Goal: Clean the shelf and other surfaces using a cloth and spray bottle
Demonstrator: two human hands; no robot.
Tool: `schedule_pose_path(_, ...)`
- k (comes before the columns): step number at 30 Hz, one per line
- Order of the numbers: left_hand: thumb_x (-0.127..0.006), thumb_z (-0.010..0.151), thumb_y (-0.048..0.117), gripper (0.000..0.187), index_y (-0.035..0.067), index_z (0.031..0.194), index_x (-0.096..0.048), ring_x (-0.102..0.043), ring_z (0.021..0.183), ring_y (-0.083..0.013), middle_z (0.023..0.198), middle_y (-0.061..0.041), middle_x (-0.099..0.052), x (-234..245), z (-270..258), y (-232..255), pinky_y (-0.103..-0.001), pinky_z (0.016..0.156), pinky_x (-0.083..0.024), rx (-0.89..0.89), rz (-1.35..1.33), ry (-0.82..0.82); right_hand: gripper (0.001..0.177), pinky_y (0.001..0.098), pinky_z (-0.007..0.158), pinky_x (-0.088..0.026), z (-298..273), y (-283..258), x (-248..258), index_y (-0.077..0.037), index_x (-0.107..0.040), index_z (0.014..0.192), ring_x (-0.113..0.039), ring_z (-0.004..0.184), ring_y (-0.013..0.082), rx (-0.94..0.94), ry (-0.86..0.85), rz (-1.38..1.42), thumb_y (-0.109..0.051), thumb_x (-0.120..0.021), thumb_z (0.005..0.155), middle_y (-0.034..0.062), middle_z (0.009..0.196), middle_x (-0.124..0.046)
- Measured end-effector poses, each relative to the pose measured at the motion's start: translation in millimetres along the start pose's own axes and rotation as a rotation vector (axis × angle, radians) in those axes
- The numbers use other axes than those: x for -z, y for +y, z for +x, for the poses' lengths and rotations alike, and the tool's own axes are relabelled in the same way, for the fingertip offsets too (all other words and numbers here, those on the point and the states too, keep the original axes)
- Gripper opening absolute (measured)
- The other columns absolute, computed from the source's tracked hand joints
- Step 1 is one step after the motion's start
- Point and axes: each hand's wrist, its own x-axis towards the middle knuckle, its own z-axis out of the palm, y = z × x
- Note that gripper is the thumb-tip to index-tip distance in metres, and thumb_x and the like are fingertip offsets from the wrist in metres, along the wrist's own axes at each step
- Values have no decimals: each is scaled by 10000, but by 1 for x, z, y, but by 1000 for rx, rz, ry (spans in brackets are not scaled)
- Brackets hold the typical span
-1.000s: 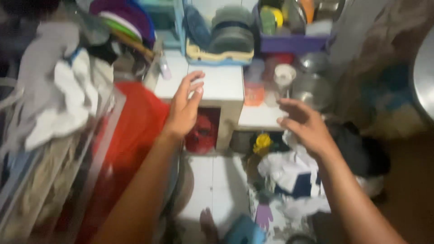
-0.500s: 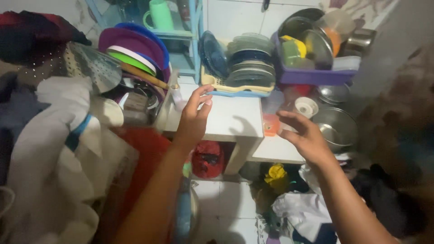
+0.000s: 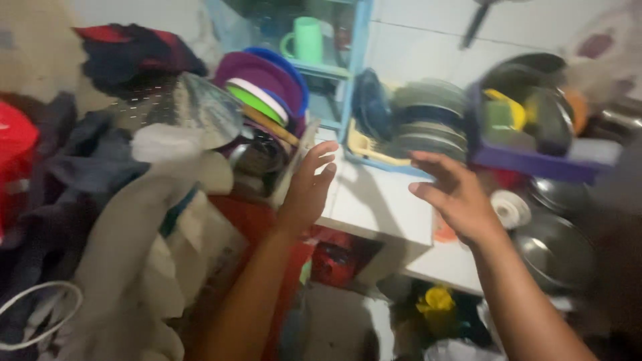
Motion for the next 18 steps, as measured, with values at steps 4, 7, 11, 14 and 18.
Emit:
schedule_pose_path(4, -586, 1028, 43, 239, -34, 1249, -632, -558, 1350, -348, 1400, -233, -593, 10, 23, 14, -484, 1140, -426, -166, 60, 93, 637, 615, 1049, -449, 33, -1, -8, 17, -573, 1398, -508, 1395, 457, 67, -55, 18, -21, -732, 782, 291, 1422, -584)
schedule_pose_path(7, -582, 1010, 183, 315, 68, 1300, -626, -588, 1196, -244, 1339, -106, -591, 15, 53, 18, -446, 1107, -424, 128, -543, 232, 646, 613, 1039, -470, 59, 7, -5, 3, -607, 1388, -514, 1366, 506, 3, -90, 9, 30, -738, 756, 314, 1355, -623)
schedule_pose_path(11, -548, 984, 32, 445, 70, 1425, -501, -517, 1323, -172, 1406, -91, -525, 45, 82, 58, -361, 1126, -410, -112, -33, 327, 618, 670, 1055, -425, 85, 6, 7, 9, -610, 1384, -489, 1386, 526, 27, -131, 39, 21, -733, 779, 320, 1408, -598)
schedule_pose_path(14, -587, 1096, 75, 576, 140, 1609, -331, -288, 1547, -214, 1669, -158, -291, 89, 121, 34, -421, 1304, -173, -261, 323, 504, 618, 655, 1070, -428, 100, 13, 23, -7, -593, 1407, -487, 1386, 510, -38, -195, -59, 8, -737, 806, 290, 1405, -612)
schedule_pose_path(18, -746, 1015, -96, 1000, 333, 1640, -94, -279, 1653, -313, 1763, -225, -142, 158, 168, 32, -401, 1249, -395, -268, 349, 665, 495, 353, 1055, -532, 123, 53, 42, -150, -658, 1344, -623, 1307, 166, -67, -272, -130, -119, -730, 855, 16, 1412, -671)
